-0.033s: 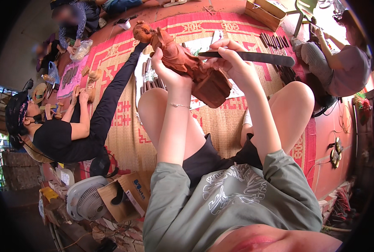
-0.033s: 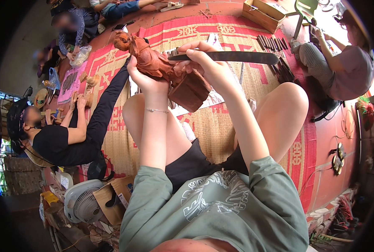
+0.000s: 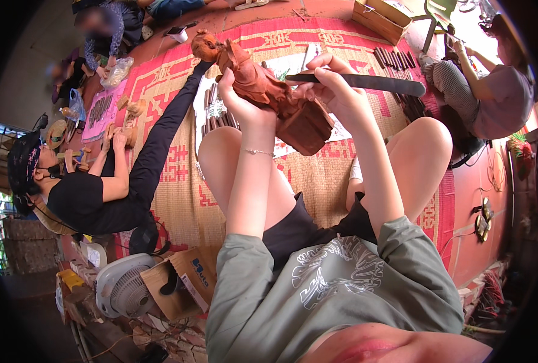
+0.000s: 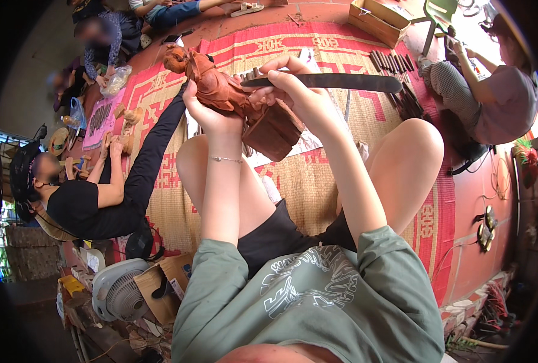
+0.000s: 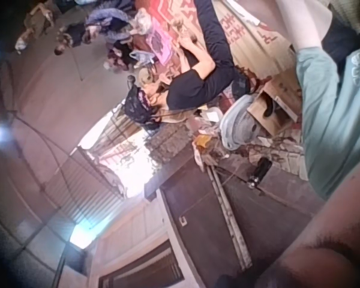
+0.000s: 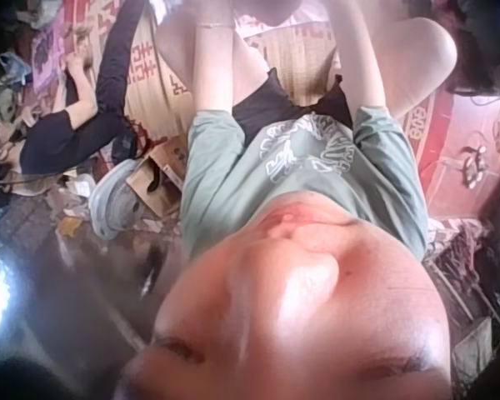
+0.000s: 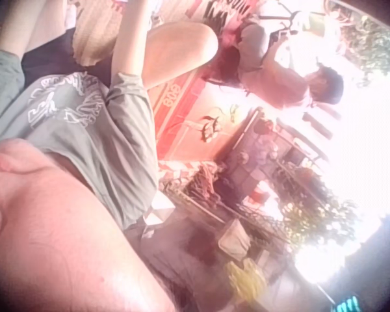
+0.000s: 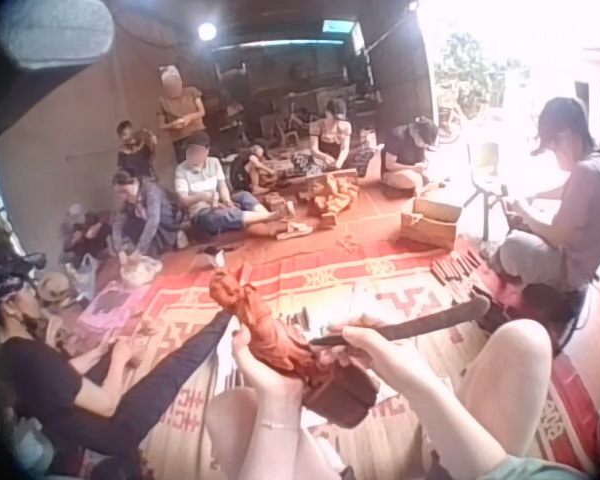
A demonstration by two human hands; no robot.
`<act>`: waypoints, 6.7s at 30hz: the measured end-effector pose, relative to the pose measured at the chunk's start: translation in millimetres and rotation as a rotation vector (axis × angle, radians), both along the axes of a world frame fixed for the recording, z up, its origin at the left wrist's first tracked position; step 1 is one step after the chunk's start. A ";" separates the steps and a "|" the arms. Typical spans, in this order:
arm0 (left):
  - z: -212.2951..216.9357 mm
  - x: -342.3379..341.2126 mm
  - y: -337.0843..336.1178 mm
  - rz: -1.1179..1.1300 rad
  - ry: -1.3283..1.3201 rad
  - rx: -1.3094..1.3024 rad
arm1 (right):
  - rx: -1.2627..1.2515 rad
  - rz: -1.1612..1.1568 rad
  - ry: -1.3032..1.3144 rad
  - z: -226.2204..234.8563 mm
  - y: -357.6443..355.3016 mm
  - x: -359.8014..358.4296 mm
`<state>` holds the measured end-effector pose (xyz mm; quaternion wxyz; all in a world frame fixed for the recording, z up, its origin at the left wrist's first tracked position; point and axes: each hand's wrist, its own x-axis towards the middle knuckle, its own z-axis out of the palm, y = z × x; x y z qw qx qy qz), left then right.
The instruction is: The person carves a wooden figurine using a chisel, holding the piece in their left hand and shaping it with the tool in their right hand. They rotate the figurine to access different areas while seated on a mat.
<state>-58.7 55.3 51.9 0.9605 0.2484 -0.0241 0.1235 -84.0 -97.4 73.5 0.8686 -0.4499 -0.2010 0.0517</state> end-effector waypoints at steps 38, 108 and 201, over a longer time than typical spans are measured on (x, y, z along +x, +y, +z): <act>6.1 -7.4 -11.1 0.004 0.030 0.047 | -0.308 -0.441 -0.100 3.1 5.2 -36.3; 11.8 -3.6 -22.4 -0.107 0.061 0.078 | -0.645 -0.511 -0.378 -0.9 -8.5 -11.2; 4.7 7.5 -13.4 -0.117 -0.035 0.205 | -0.351 -0.520 -0.356 -5.9 8.3 4.8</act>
